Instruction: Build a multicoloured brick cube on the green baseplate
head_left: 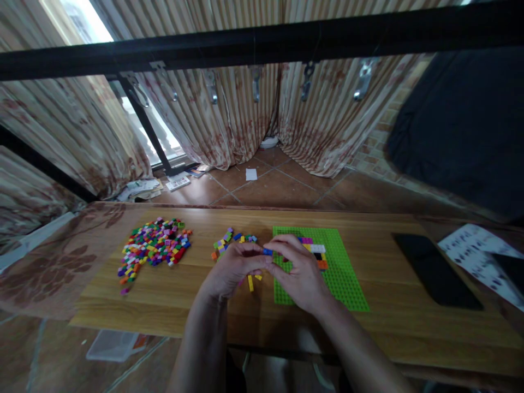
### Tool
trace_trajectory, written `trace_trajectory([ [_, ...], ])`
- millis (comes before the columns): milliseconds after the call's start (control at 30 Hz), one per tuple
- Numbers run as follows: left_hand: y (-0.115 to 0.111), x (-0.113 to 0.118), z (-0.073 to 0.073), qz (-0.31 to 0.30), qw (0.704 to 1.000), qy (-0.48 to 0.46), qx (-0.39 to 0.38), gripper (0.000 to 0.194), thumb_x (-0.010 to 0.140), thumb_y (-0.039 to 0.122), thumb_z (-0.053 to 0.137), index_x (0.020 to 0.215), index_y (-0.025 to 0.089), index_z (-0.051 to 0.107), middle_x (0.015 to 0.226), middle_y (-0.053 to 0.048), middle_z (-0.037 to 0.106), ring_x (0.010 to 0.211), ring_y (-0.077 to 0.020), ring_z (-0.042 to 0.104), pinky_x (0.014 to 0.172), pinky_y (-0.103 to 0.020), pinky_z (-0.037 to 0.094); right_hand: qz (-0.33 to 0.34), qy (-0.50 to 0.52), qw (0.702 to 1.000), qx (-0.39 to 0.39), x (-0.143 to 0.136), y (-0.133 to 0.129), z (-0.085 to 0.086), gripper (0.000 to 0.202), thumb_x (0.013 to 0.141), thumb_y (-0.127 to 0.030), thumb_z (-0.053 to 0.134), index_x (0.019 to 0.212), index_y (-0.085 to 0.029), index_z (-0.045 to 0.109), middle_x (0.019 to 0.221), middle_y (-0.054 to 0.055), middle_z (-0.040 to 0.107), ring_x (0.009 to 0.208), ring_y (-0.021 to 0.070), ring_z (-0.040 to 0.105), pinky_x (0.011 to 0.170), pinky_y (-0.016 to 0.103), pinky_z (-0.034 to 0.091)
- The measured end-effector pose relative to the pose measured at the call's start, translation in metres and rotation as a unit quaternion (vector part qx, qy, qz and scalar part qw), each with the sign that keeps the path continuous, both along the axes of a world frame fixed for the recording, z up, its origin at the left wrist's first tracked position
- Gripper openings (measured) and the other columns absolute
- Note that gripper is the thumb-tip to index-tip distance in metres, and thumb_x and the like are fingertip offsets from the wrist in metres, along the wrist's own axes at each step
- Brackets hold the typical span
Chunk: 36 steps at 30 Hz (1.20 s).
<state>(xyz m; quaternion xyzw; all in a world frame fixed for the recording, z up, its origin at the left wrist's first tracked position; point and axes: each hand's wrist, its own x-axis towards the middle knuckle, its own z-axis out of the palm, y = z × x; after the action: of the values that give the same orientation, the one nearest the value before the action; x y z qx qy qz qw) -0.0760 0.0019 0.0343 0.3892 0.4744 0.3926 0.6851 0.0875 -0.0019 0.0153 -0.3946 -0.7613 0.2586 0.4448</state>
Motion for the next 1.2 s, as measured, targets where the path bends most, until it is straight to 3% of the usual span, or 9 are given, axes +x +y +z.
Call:
trace_trajectory([
  [267,-0.001,0.002,0.001,0.017,0.999,-0.032,-0.006,0.039,0.062,0.044,0.081,0.08,0.011,0.072,0.07,-0.003,0.066,0.059,-0.0081,0.058,0.056,-0.018,0.047,-0.066,0.016,0.998,-0.004,0.0,-0.003,-0.001,0.022,0.081,-0.024,0.069,0.102,-0.026,0.066,0.104,0.003,0.061,0.094,0.0187,0.059,0.081,0.035,0.051],
  [567,-0.001,0.01,-0.006,-0.011,1.0,-0.018,0.017,0.027,0.063,0.033,0.08,0.074,0.011,0.069,0.069,0.0,0.06,0.062,-0.0067,0.052,0.061,-0.019,0.044,-0.085,0.02,0.996,0.025,-0.002,-0.004,-0.004,0.021,0.083,-0.019,0.065,0.103,-0.024,0.065,0.106,0.005,0.06,0.097,0.0191,0.059,0.083,0.035,0.051],
  [733,0.001,0.001,-0.006,-0.06,0.995,0.042,0.075,0.025,0.072,0.034,0.07,0.066,0.011,0.064,0.06,0.002,0.052,0.057,-0.0068,0.044,0.055,-0.02,0.035,-0.02,-0.023,1.0,-0.004,0.008,-0.004,0.001,0.033,0.082,-0.022,0.068,0.114,-0.025,0.061,0.114,0.005,0.059,0.101,0.0194,0.059,0.087,0.037,0.051],
  [900,-0.002,-0.011,0.004,-0.16,0.969,0.134,0.136,0.024,0.079,0.032,0.062,0.068,0.011,0.065,0.057,0.003,0.046,0.056,-0.0071,0.037,0.052,-0.021,0.028,0.061,-0.064,0.996,-0.032,0.024,-0.008,0.011,0.032,0.088,-0.017,0.058,0.119,-0.027,0.059,0.12,0.005,0.057,0.112,0.0183,0.056,0.096,0.039,0.048],
  [1067,-0.005,-0.008,0.008,-0.232,0.955,0.121,0.14,0.025,0.08,0.035,0.063,0.074,0.011,0.067,0.061,0.003,0.047,0.058,-0.0074,0.038,0.054,-0.021,0.03,0.108,-0.098,0.989,-0.029,0.031,-0.012,0.015,0.024,0.091,-0.018,0.056,0.113,-0.026,0.062,0.116,0.004,0.057,0.107,0.0164,0.056,0.093,0.036,0.048],
  [1200,-0.005,-0.007,0.006,-0.244,0.952,0.12,0.138,0.026,0.081,0.036,0.063,0.073,0.011,0.064,0.062,0.003,0.049,0.058,-0.0072,0.041,0.054,-0.02,0.032,0.105,-0.09,0.99,-0.033,0.03,-0.014,0.015,0.017,0.091,-0.021,0.057,0.106,-0.026,0.064,0.107,0.003,0.059,0.097,0.0153,0.058,0.085,0.033,0.049],
])
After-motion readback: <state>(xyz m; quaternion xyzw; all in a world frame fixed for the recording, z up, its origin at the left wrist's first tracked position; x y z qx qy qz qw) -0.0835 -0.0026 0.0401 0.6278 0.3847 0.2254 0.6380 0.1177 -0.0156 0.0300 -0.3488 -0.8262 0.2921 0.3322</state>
